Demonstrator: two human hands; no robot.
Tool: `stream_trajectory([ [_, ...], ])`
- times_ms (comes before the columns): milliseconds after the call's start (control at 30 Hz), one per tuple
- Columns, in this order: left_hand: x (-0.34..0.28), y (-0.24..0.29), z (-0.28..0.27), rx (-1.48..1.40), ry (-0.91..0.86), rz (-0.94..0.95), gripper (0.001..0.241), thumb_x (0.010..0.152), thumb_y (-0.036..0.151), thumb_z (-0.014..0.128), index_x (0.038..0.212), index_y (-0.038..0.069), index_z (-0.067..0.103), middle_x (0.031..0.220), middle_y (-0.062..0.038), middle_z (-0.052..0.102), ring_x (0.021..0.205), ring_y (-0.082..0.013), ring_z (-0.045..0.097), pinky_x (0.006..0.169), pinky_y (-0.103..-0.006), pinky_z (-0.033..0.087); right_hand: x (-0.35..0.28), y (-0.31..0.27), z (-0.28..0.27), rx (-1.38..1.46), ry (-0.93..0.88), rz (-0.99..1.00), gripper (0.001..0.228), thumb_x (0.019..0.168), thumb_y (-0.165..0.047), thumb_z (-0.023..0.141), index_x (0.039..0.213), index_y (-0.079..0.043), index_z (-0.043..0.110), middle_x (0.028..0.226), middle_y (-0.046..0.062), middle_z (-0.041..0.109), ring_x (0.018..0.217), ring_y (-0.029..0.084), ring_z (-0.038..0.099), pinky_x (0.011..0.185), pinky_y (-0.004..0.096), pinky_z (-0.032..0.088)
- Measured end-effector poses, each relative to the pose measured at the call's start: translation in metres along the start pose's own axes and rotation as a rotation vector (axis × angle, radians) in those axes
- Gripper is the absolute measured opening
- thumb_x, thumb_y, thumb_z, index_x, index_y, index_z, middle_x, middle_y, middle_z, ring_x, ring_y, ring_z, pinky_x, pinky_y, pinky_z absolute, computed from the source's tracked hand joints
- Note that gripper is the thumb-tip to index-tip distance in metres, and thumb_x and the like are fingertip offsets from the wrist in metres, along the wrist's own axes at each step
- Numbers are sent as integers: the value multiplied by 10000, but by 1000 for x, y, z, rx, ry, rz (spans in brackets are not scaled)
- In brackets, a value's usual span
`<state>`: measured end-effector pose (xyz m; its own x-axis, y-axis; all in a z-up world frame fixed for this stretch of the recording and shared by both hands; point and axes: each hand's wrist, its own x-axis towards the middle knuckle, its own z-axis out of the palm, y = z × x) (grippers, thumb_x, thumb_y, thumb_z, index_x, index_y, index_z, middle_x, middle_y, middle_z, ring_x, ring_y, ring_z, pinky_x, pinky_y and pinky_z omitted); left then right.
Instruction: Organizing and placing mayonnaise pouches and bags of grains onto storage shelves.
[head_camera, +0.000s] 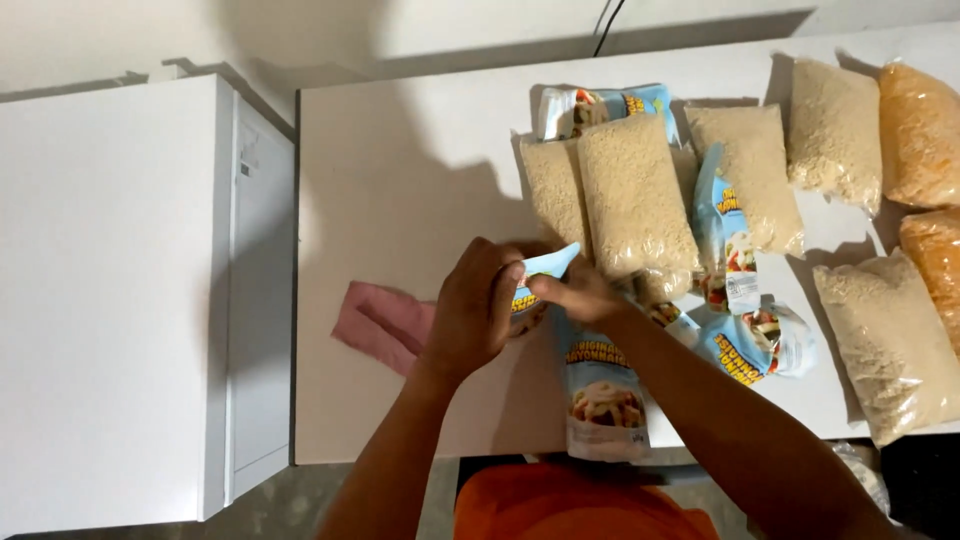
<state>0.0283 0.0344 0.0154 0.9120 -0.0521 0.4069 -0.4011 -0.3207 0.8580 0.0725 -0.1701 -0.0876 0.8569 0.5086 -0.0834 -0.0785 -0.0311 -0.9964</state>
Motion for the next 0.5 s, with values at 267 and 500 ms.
stream_trajectory([
  [267, 24, -78, 20, -333, 218, -719, 374, 1053, 251, 738, 1195, -90, 788, 1117, -213, 749, 917, -159, 612, 771, -295, 535, -7, -88, 8, -9, -4, 454, 496, 946, -425, 609, 1295, -73, 627, 1031, 51, 795, 901, 128, 773, 843, 350, 635],
  [500, -12, 23, 71, 554, 159, 44, 867, 1007, 514, 542, 1609, -10, 202, 1579, -451, 163, 1486, -596, 189, 1197, -649, 216, 8, -48, -17, 354, 292, 434, 709, 1094, -660, 353, 1710, -308, 351, 826, 241, 425, 759, 325, 407, 1036, 509, 588],
])
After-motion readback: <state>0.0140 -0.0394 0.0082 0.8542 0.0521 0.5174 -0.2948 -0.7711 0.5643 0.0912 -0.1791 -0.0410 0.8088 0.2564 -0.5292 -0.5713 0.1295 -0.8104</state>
